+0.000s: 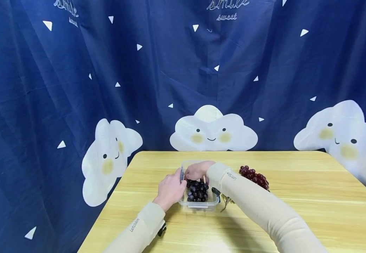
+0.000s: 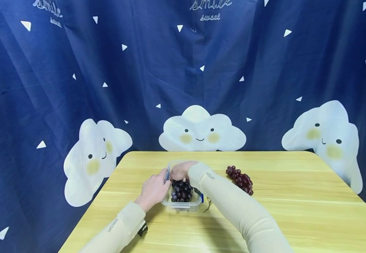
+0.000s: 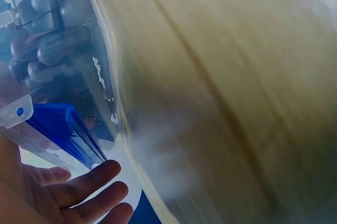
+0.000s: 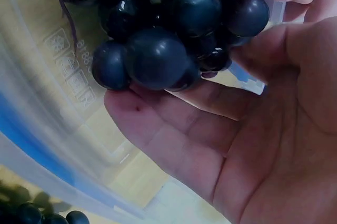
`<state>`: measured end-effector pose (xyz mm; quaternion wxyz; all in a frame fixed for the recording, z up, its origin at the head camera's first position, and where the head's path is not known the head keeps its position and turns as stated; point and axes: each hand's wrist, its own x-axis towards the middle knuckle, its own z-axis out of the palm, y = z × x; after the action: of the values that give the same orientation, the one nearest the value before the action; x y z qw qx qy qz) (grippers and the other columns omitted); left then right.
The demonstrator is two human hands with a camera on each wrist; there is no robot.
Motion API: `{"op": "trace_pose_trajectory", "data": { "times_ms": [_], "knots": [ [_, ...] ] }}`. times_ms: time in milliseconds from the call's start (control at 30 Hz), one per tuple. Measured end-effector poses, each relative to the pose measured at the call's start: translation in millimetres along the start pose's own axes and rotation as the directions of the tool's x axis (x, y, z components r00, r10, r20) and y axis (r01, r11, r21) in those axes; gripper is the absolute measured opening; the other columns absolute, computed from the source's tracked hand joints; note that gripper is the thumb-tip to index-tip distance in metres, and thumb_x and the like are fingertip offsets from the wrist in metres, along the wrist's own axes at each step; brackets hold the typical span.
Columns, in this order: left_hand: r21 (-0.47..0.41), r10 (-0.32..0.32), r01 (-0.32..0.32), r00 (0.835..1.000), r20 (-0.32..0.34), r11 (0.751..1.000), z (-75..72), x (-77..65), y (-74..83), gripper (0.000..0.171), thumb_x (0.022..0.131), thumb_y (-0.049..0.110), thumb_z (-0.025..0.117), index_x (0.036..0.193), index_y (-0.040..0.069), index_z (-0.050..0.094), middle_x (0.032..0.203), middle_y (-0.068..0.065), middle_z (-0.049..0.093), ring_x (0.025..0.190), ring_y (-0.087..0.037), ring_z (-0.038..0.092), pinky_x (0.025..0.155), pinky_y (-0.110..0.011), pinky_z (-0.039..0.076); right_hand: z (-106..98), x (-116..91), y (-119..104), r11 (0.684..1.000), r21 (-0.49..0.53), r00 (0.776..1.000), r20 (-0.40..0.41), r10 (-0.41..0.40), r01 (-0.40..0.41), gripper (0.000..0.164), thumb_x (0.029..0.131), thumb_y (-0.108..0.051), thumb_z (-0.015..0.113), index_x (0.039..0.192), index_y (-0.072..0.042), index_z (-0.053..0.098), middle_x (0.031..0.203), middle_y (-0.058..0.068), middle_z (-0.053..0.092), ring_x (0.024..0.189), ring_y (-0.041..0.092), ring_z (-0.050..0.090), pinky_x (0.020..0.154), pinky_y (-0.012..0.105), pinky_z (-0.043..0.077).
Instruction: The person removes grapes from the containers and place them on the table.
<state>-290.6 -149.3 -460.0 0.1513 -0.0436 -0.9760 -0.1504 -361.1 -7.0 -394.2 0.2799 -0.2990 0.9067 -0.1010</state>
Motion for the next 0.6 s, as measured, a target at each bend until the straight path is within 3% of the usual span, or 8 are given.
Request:
{"op": "trace_pose_trajectory", "data": {
  "times_ms": [167, 400, 600],
  "knots": [
    [-0.003, -0.002, 0.002, 1.000, 0.012, 1.000, -0.8, -0.4, 0.9, 0.037, 0.086, 0.040, 0.045, 0.117, 0.022, 0.051, 0.084, -0.004, 0.064, 0.079, -0.023, 0.059, 0.060, -0.043, 0.045, 2.1, -0.5, -2.0, 1.000, -0.023, 1.000, 0.007, -0.008, 0.008, 0.022, 0.091, -0.039, 0.049, 0.105, -0.029, 0.063, 0.101, -0.005, 0.058, 0.085, 0.018, 0.058, 0.063, 0.043, 0.053],
    [-0.007, -0.010, 0.010, 1.000, 0.011, 1.000, -0.8, -2.3, 0.9, 0.044, 0.087, 0.038, 0.043, 0.126, 0.020, 0.049, 0.087, -0.007, 0.064, 0.081, -0.025, 0.060, 0.062, -0.045, 0.046, 6.0, -1.7, -8.3, 0.991, -0.120, 0.998, 0.000, -0.063, 0.063, 0.024, 0.077, -0.037, 0.068, 0.100, -0.028, 0.063, 0.096, -0.015, 0.061, 0.091, 0.007, 0.055, 0.084, 0.030, 0.045],
    [-0.006, 0.001, -0.001, 1.000, -0.007, 1.000, -0.2, -1.0, 2.2, 0.038, 0.086, 0.036, 0.044, 0.119, 0.018, 0.051, 0.083, -0.008, 0.064, 0.078, -0.026, 0.061, 0.057, -0.044, 0.044, 8.3, 0.8, -10.0, 0.985, -0.173, 0.999, -0.040, -0.010, 0.003, 0.022, 0.073, -0.033, 0.073, 0.092, -0.029, 0.062, 0.090, -0.015, 0.058, 0.084, 0.007, 0.054, 0.076, 0.028, 0.045]
  ]
}}
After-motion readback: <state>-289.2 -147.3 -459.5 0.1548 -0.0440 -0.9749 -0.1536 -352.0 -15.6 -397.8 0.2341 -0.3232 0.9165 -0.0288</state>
